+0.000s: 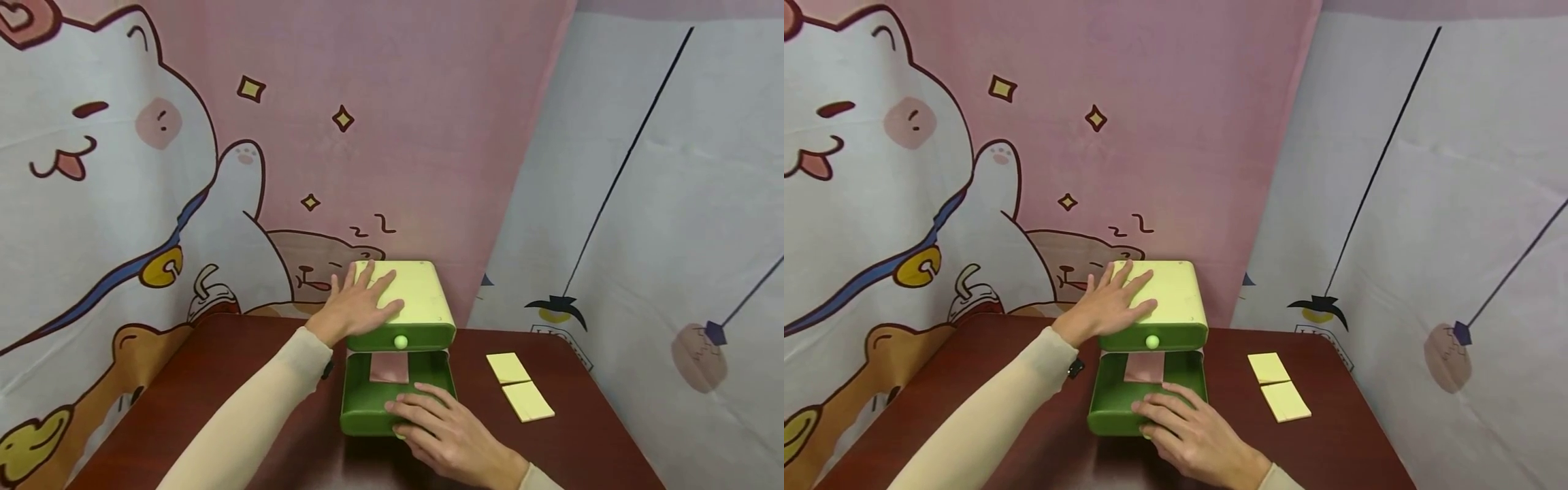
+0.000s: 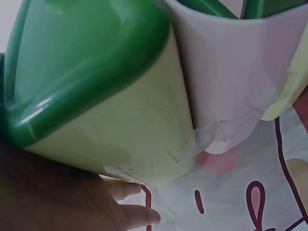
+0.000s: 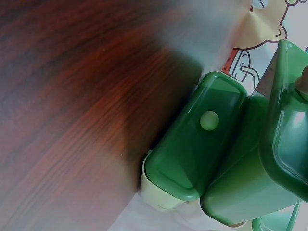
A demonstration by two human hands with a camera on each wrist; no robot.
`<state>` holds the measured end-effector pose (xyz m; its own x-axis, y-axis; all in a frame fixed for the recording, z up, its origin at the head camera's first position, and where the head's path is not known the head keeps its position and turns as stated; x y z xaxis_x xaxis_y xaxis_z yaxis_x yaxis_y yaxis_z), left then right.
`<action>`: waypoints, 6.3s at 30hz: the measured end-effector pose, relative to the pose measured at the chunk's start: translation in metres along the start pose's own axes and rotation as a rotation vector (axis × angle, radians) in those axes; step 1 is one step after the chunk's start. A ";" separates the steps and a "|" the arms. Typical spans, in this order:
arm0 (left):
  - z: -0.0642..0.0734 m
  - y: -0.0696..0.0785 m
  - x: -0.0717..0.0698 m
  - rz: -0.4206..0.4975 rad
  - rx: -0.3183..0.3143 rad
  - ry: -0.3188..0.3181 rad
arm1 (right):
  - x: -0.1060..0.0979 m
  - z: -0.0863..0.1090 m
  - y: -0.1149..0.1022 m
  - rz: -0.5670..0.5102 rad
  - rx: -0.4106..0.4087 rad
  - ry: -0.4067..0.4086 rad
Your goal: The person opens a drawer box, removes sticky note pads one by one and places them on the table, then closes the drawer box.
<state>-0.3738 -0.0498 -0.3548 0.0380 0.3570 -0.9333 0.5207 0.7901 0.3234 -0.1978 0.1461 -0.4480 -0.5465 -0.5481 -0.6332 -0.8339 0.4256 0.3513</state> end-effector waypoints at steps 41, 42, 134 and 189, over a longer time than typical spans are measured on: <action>-0.001 -0.001 0.001 -0.006 0.005 0.002 | -0.003 0.011 -0.011 -0.051 -0.116 -0.155; -0.001 -0.001 0.001 -0.007 0.005 0.002 | -0.002 0.011 -0.011 -0.049 -0.118 -0.157; 0.000 -0.002 0.001 -0.006 0.012 0.013 | 0.055 -0.072 0.067 -0.375 0.442 -1.033; -0.002 -0.002 0.001 -0.005 0.004 0.005 | 0.071 -0.076 0.048 -0.046 0.094 -0.979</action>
<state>-0.3759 -0.0499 -0.3558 0.0315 0.3558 -0.9340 0.5246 0.7895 0.3185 -0.2825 0.0729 -0.4239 -0.1732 0.2553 -0.9512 -0.8202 0.4972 0.2828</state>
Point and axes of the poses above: each hand's wrist, its own z-axis away from the middle knuckle, its own x-axis out of the palm, y = z × x, the point moved 5 cm from there along -z, towards the middle knuckle, and after that the axes turned 9 degrees about x, right-handed, at the moved point
